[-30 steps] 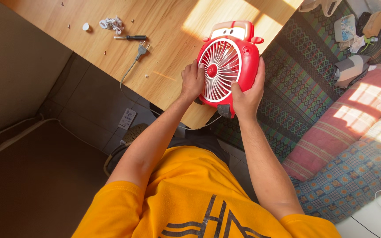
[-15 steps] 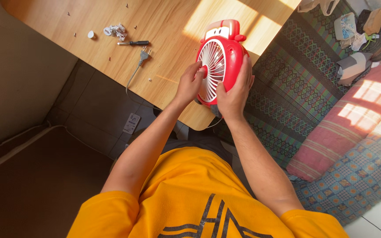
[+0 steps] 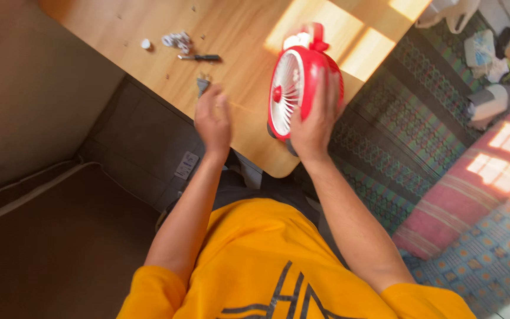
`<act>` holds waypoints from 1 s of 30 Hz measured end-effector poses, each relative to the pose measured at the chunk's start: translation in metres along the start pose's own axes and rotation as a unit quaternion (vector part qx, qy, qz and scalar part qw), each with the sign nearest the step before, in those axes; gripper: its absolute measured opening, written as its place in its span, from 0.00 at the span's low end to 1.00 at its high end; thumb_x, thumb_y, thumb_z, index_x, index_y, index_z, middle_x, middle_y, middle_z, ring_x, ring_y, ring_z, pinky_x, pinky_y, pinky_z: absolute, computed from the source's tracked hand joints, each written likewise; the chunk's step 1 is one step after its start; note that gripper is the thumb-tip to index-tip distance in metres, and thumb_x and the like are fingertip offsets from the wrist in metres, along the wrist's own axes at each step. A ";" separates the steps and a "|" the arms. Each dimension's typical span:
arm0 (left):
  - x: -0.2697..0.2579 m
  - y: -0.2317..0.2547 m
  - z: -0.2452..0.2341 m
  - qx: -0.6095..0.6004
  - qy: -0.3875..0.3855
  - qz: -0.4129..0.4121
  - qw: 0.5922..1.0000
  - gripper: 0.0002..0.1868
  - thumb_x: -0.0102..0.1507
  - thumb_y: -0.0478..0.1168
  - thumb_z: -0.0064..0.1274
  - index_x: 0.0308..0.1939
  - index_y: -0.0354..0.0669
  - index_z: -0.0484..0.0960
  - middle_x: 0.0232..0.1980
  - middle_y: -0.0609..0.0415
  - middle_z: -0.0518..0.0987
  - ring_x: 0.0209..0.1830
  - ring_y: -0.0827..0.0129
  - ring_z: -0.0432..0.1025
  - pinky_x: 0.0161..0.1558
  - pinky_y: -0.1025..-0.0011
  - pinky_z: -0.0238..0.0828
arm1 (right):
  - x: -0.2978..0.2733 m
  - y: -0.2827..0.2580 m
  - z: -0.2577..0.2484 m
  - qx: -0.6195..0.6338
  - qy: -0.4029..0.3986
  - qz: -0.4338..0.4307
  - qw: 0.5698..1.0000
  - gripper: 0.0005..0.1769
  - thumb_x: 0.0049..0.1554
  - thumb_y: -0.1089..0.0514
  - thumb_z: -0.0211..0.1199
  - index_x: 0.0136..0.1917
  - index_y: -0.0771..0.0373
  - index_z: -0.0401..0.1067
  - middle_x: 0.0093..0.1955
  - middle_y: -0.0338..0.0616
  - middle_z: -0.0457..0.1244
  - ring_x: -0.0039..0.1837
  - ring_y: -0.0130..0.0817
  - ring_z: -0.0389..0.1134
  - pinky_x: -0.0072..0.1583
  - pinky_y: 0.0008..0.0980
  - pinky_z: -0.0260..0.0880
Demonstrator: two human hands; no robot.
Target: The person assembles a red portable fan by attaching the front grille, inserting the fan blade, and securing the center cap. They then use a screwdriver to fasten screws on the back of the fan housing.
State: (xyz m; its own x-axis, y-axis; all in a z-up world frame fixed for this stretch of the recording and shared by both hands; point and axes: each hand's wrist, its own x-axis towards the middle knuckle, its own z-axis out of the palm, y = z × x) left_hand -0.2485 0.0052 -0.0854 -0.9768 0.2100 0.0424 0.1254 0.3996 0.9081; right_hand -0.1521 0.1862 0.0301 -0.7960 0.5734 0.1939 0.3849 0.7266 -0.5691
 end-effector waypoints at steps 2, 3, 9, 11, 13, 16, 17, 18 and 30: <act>0.004 -0.018 -0.029 0.069 0.074 -0.010 0.995 0.22 0.67 0.39 0.57 0.64 0.35 0.75 0.52 0.44 0.78 0.54 0.52 0.73 0.57 0.59 0.70 | 0.001 0.006 -0.004 0.029 0.016 -0.001 0.999 0.51 0.54 0.72 0.63 0.85 0.61 0.46 0.85 0.60 0.46 0.87 0.59 0.45 0.84 0.60 0.39; 0.003 -0.027 -0.040 0.133 0.063 0.017 0.989 0.24 0.64 0.38 0.60 0.61 0.33 0.75 0.50 0.42 0.77 0.52 0.49 0.71 0.53 0.57 0.68 | -0.004 0.009 -0.008 0.038 0.014 -0.003 0.999 0.50 0.54 0.73 0.63 0.85 0.61 0.47 0.84 0.61 0.47 0.86 0.60 0.46 0.84 0.58 0.42; 0.024 -0.063 -0.033 0.280 0.011 0.032 0.960 0.12 0.60 0.37 0.62 0.43 0.41 0.76 0.43 0.46 0.76 0.46 0.47 0.69 0.46 0.54 0.66 | 0.003 0.017 0.002 0.112 0.035 -0.014 0.993 0.44 0.56 0.74 0.60 0.83 0.63 0.52 0.82 0.59 0.51 0.84 0.58 0.52 0.84 0.50 0.52; 0.025 -0.068 -0.032 0.278 0.022 0.016 0.960 0.08 0.63 0.36 0.60 0.41 0.43 0.75 0.41 0.48 0.78 0.45 0.50 0.71 0.46 0.54 0.66 | 0.004 0.018 0.005 0.123 0.043 -0.032 0.991 0.43 0.56 0.75 0.59 0.82 0.65 0.52 0.82 0.59 0.52 0.84 0.57 0.53 0.84 0.50 0.52; 0.021 -0.067 -0.028 0.248 0.042 -0.005 0.968 0.06 0.65 0.35 0.58 0.42 0.43 0.76 0.38 0.50 0.79 0.41 0.51 0.73 0.44 0.54 0.67 | 0.001 0.020 0.006 0.165 0.036 0.004 0.986 0.43 0.55 0.75 0.57 0.82 0.66 0.52 0.81 0.60 0.53 0.83 0.55 0.55 0.83 0.48 0.55; 0.006 -0.050 -0.015 0.052 0.001 -0.128 0.990 0.07 0.72 0.39 0.51 0.48 0.40 0.73 0.36 0.47 0.78 0.32 0.58 0.74 0.36 0.62 0.67 | 0.002 0.026 0.006 0.189 0.038 0.029 0.981 0.42 0.55 0.74 0.57 0.81 0.66 0.53 0.81 0.60 0.54 0.82 0.53 0.57 0.82 0.47 0.57; -0.003 -0.040 -0.008 0.008 -0.015 -0.133 0.991 0.07 0.73 0.40 0.50 0.49 0.39 0.75 0.34 0.48 0.78 0.31 0.62 0.73 0.34 0.65 0.67 | 0.001 0.028 0.005 0.192 0.040 0.032 0.980 0.42 0.55 0.74 0.58 0.81 0.66 0.53 0.80 0.59 0.55 0.82 0.53 0.57 0.81 0.47 0.58; -0.009 -0.029 0.002 -0.035 -0.033 -0.136 0.990 0.08 0.73 0.40 0.49 0.49 0.39 0.77 0.33 0.49 0.78 0.29 0.67 0.72 0.32 0.68 0.67 | 0.001 0.030 0.005 0.197 0.040 0.033 0.979 0.42 0.55 0.74 0.58 0.81 0.67 0.53 0.80 0.60 0.54 0.82 0.53 0.57 0.82 0.47 0.57; -0.038 0.096 0.095 -0.402 -0.224 -0.199 0.865 0.27 0.66 0.39 0.60 0.68 0.36 0.74 0.51 0.54 0.79 0.44 0.77 0.69 0.46 0.75 0.71 | 0.006 0.035 -0.027 0.028 0.022 0.028 0.999 0.47 0.54 0.72 0.64 0.83 0.59 0.51 0.83 0.59 0.49 0.85 0.58 0.48 0.82 0.59 0.44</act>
State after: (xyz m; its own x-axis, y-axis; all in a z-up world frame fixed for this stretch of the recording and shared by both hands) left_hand -0.1824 0.1203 -0.0395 -0.7276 0.5948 -0.3419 -0.5420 -0.1927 0.8180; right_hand -0.1300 0.2256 0.0329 -0.7522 0.6297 0.1940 0.4007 0.6708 -0.6241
